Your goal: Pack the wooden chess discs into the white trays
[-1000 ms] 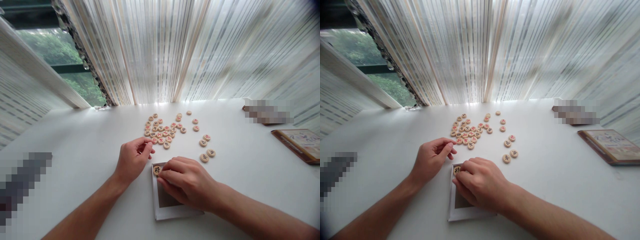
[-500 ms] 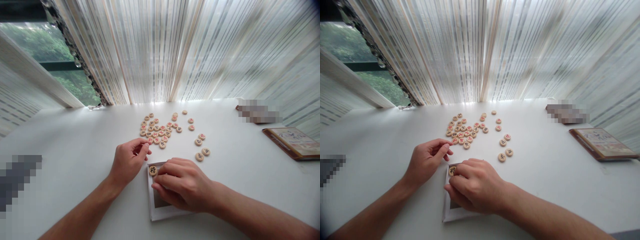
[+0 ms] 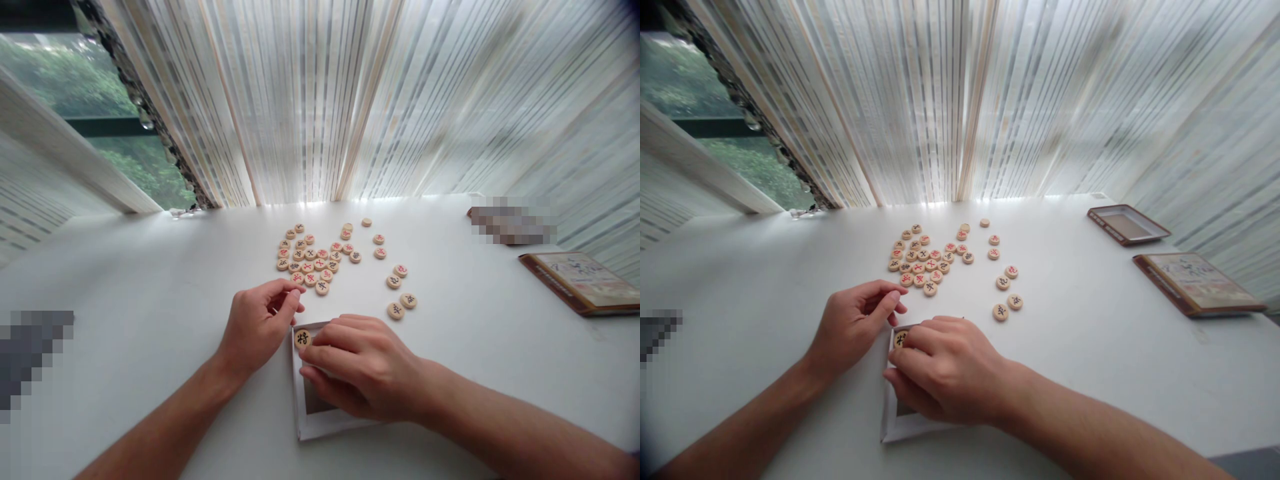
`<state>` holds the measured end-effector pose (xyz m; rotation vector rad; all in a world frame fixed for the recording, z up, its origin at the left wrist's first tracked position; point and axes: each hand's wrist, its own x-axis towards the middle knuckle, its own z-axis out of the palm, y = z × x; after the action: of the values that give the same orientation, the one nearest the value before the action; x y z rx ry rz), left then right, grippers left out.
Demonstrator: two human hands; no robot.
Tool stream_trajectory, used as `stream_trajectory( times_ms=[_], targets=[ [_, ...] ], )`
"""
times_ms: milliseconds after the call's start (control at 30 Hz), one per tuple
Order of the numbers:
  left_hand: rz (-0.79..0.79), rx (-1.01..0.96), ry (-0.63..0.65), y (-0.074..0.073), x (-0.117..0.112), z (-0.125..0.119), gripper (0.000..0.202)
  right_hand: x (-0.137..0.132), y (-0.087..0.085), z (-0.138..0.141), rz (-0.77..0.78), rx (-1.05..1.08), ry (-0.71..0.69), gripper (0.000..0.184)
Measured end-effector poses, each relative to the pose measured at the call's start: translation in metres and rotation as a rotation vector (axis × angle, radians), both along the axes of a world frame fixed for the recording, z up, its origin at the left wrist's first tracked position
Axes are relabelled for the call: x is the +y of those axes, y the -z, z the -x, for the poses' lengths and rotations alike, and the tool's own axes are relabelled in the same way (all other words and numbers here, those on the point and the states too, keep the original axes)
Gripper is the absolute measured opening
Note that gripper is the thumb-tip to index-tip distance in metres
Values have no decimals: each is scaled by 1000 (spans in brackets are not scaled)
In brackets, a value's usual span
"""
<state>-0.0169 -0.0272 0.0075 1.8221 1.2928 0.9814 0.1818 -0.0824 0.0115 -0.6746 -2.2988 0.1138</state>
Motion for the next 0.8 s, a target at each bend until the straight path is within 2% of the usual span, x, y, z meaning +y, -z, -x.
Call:
stream_trajectory(
  times_ms=[367,800],
  targets=[
    [-18,-3,-35,-3,4,0,24,1,0,1,5,14,-10,25],
    [-16,1,-103,-5,12,6,30,0,-2,-1,19,4,-9,27]
  ],
)
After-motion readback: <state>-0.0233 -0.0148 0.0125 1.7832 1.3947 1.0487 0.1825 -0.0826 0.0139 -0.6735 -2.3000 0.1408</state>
